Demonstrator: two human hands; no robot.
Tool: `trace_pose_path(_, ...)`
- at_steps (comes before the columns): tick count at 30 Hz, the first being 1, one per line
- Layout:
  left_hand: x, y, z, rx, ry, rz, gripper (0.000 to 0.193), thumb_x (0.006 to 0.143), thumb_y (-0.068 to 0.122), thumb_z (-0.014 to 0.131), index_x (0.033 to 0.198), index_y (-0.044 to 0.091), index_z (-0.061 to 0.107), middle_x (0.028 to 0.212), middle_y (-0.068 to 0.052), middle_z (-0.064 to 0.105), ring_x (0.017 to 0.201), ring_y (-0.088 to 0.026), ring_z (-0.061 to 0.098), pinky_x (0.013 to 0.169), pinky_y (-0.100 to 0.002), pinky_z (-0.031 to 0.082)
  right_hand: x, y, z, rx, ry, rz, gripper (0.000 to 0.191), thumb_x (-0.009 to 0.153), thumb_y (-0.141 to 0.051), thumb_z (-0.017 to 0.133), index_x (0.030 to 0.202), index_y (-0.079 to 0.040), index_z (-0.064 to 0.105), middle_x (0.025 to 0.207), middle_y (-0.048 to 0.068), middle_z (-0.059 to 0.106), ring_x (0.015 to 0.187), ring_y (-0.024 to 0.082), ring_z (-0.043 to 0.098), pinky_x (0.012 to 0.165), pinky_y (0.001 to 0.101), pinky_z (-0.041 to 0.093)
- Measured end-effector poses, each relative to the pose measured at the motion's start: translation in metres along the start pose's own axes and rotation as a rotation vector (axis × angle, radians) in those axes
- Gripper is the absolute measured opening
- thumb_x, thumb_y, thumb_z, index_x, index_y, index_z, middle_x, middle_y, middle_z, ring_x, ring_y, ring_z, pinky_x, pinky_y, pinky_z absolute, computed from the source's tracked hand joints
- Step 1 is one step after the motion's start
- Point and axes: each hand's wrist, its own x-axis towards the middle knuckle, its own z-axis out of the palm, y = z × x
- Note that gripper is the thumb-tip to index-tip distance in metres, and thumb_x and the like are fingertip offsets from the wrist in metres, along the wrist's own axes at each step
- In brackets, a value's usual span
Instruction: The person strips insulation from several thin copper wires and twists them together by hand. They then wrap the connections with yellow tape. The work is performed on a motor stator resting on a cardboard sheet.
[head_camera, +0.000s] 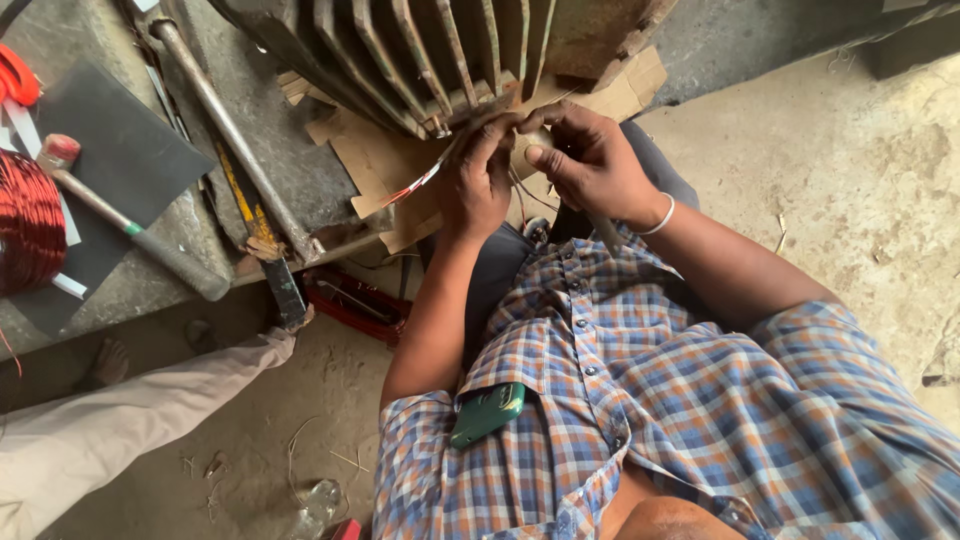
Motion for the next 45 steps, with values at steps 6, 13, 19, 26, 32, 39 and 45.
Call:
trace_pose_path(6, 0.006, -0.003, -0.004, -0.018, -0.021, 0.070, 0.012, 0.108, 0.015, 0.060, 0.115, 0.008, 0.066, 0.110, -0.008, 0.070, 0.103, -0.027, 0.070, 0.089, -0.036, 0.056, -0.041, -0.032, -0.022, -0.233, 0.160, -0.549, 0.032, 0.104, -0.006, 0.066, 0.133, -0.009, 0.055, 0.092, 0.005, 0.063, 0.062, 0.007, 0.060, 0.054, 0.0251, 0.047)
trace_pose_path(13, 0.007, -0.001, -0.014, 0.004, -0.127, 0.117, 0.010, 0.109, 0.015, 0.056, 0.105, 0.006, 0.060, 0.101, -0.011, 0.064, 0.093, -0.032, 0.064, 0.082, -0.042, 0.050, -0.046, -0.074, -0.053, -1.042, 0.075, -0.445, 0.007, 0.104, -0.017, 0.071, 0.110, -0.016, 0.067, 0.094, 0.004, 0.069, 0.083, 0.012, 0.068, 0.075, 0.0296, 0.054)
trace_pose_path(19, 0.005, -0.004, -0.021, 0.013, -0.205, 0.129, 0.008, 0.107, 0.013, 0.055, 0.105, 0.005, 0.058, 0.104, -0.012, 0.060, 0.098, -0.034, 0.060, 0.086, -0.044, 0.049, -0.026, -0.094, -0.026, -2.037, -0.061, -0.902, 0.021, 0.100, -0.039, 0.075, 0.112, -0.023, 0.081, 0.079, -0.006, 0.068, 0.076, 0.010, 0.056, 0.085, 0.0284, 0.045)
trace_pose_path(26, -0.002, -0.010, -0.025, -0.001, -0.236, 0.083, 0.010, 0.109, 0.016, 0.053, 0.107, 0.008, 0.058, 0.105, -0.011, 0.059, 0.101, -0.034, 0.061, 0.088, -0.044, 0.050, 0.030, -0.075, -0.012, -2.378, -0.216, -1.409, 0.047, 0.107, -0.049, 0.054, 0.066, -0.026, 0.044, 0.063, -0.007, 0.051, 0.088, 0.010, 0.056, 0.124, 0.0497, 0.014)
trace_pose_path(32, -0.005, -0.019, -0.027, 0.020, -0.264, 0.114, 0.013, 0.106, 0.017, 0.052, 0.112, 0.008, 0.057, 0.112, -0.012, 0.061, 0.107, -0.036, 0.061, 0.087, -0.044, 0.051, 0.053, -0.057, -0.001, -2.602, -0.355, -1.582, 0.067, 0.107, -0.069, 0.024, 0.071, -0.020, 0.052, 0.069, -0.005, 0.058, 0.089, 0.011, 0.059, 0.123, 0.0489, 0.011)
trace_pose_path(39, -0.007, -0.024, -0.021, 0.002, -0.262, 0.083, 0.008, 0.109, 0.012, 0.057, 0.115, 0.009, 0.057, 0.117, -0.010, 0.063, 0.115, -0.036, 0.061, 0.099, -0.044, 0.052, -0.005, -0.087, -0.010, -1.957, -0.710, -0.890, 0.033, 0.102, -0.049, 0.050, 0.107, -0.017, 0.058, 0.091, 0.001, 0.066, 0.092, 0.018, 0.065, 0.099, 0.0423, 0.037)
trace_pose_path(45, -0.011, -0.025, -0.007, 0.015, -0.092, 0.144, 0.017, 0.102, 0.012, 0.071, 0.118, 0.011, 0.067, 0.121, -0.007, 0.069, 0.113, -0.027, 0.070, 0.095, -0.037, 0.059, -0.064, -0.065, -0.046, -1.368, -0.014, 0.013, 0.041, 0.102, -0.032, 0.068, 0.140, -0.018, 0.060, 0.109, 0.004, 0.072, 0.092, 0.021, 0.070, 0.079, 0.0346, 0.057)
